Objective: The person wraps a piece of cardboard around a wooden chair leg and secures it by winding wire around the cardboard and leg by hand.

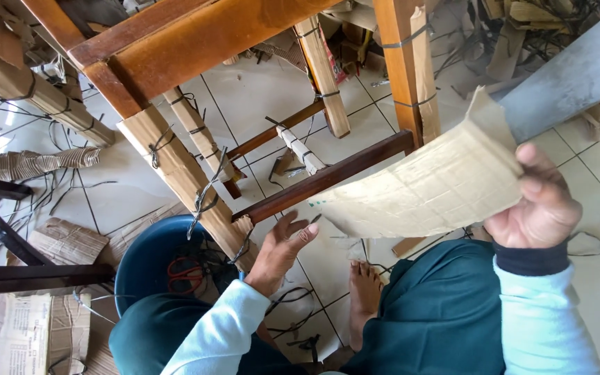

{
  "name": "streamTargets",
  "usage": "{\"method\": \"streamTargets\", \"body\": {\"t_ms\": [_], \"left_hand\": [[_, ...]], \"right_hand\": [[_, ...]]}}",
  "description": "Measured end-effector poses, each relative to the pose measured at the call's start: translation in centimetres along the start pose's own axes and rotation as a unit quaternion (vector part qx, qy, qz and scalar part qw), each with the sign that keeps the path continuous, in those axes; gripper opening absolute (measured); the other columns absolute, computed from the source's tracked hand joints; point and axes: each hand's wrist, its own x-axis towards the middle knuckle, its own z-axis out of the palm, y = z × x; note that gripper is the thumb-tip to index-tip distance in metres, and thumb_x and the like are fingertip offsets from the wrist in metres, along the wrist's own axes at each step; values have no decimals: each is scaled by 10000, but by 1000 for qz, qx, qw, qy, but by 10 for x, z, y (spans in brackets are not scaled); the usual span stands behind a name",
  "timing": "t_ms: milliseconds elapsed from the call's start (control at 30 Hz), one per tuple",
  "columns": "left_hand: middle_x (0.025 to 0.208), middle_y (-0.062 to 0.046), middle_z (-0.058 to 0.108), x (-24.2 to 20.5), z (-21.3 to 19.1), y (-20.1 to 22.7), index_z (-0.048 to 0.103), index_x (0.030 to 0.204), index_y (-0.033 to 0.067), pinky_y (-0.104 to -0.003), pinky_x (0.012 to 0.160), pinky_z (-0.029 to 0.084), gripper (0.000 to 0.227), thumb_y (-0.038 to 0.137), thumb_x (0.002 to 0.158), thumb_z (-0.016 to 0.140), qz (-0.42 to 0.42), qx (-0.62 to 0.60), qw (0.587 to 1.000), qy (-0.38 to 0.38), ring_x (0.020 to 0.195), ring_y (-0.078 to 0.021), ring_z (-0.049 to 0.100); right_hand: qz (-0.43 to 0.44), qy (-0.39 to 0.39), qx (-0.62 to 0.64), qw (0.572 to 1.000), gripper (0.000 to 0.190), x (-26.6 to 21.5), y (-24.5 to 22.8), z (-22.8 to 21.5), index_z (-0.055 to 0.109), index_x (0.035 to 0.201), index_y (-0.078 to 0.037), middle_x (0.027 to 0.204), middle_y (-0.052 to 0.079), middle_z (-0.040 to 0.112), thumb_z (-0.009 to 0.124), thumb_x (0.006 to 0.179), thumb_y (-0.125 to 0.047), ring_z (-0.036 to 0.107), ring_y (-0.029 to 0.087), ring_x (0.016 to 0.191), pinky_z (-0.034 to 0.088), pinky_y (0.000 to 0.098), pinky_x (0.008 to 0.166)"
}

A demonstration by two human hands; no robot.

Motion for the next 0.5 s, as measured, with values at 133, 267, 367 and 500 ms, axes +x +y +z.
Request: {"method": "streamTargets", "body": {"t_ms": [133, 267, 367, 500], "left_hand": [[1568, -122, 546, 7, 1, -8, 433, 1536, 145, -470, 1149, 354, 991, 547, 678, 725, 75, -83, 992, -63, 1463, -307, 485], [1473, -88, 633, 5, 4, -4, 461, 1526, 115, -231, 441, 188, 917, 472, 721, 715, 39, -134, 989, -46, 513, -98, 141], [1358, -65, 671, 12, 3, -16, 513, 1486, 124, -225, 427, 154, 797, 417, 775, 723, 72, -175, 979, -72, 487, -69, 170], [501, 74, 272, 28, -2, -36, 680, 712, 147, -279, 441, 89, 281, 349, 826, 839, 139, -237, 955, -115, 457, -80, 127]], "right_hand": [[30, 11, 20, 999, 370, 3, 0, -6, 787, 1304, -99, 1438, 187, 662, 634, 973, -41, 573, 382, 1386, 537, 585, 1026], [19, 91, 77, 993, 458, 4, 7, -12, 747, 1353, -105, 1453, 112, 670, 615, 926, -4, 546, 305, 1463, 472, 542, 1180], [15, 108, 104, 989, 517, 9, 16, 6, 724, 1374, -72, 1498, 121, 652, 595, 894, 68, 539, 314, 1512, 478, 527, 1233], [43, 77, -2, 996, 351, 25, 34, 47, 769, 1168, -90, 1352, 142, 639, 592, 900, 51, 565, 335, 1294, 619, 432, 836]]}}
